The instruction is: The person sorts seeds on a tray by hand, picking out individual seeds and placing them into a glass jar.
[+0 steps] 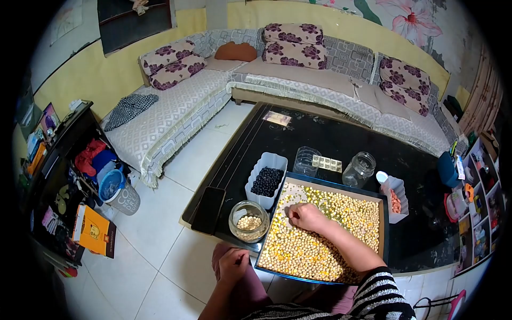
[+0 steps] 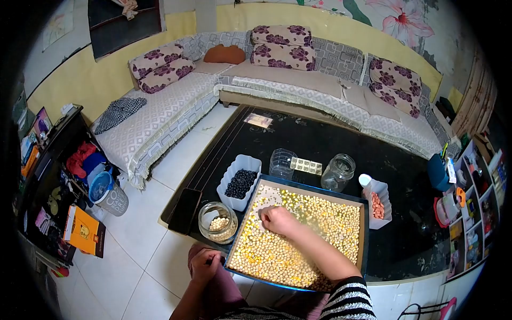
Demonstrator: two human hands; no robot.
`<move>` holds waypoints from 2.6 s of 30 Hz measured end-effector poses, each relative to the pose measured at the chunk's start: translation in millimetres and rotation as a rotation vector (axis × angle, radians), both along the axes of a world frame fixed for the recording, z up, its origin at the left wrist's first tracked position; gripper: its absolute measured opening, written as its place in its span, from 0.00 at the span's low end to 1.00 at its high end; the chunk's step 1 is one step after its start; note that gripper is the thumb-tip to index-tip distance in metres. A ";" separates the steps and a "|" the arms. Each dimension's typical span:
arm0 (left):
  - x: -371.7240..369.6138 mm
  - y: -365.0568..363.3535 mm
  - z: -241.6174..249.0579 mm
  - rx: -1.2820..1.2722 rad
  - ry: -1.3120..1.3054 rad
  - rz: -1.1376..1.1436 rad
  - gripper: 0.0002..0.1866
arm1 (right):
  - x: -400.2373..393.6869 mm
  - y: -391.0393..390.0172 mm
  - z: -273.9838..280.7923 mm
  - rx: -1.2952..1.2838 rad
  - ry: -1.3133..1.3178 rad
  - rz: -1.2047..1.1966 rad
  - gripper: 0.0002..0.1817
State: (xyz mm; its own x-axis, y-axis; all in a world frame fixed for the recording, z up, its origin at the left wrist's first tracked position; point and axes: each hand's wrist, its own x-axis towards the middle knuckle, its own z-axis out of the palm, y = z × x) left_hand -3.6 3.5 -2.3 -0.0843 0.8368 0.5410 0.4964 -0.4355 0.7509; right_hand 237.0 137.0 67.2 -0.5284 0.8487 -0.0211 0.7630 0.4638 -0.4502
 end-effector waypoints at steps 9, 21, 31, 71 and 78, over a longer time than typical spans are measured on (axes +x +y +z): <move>-0.1 0.0 -2.9 -0.010 -0.003 0.006 0.05 | -11.9 2.5 -12.3 0.079 0.075 0.108 0.06; 1.6 -2.8 3.6 -0.098 -0.013 0.022 0.04 | -4.9 3.6 9.2 0.054 -0.076 0.064 0.07; 2.2 -3.6 5.4 -0.083 -0.010 0.008 0.04 | -57.1 -11.7 85.3 0.130 0.515 0.099 0.06; -4.1 -18.2 -0.7 0.003 -0.140 0.006 0.03 | -6.5 -16.5 -14.5 0.061 0.198 0.061 0.07; -4.3 -23.1 2.5 -0.014 -0.132 -0.008 0.04 | -6.4 -15.2 -24.4 0.072 0.122 0.032 0.09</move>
State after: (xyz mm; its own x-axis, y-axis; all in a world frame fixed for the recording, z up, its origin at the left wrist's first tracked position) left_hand -7.9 -19.6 0.2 -0.1474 0.8453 0.5136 0.3898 -0.4276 0.8156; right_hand 230.6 121.8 42.8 -0.5498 0.8286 0.1056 0.6891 0.5213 -0.5034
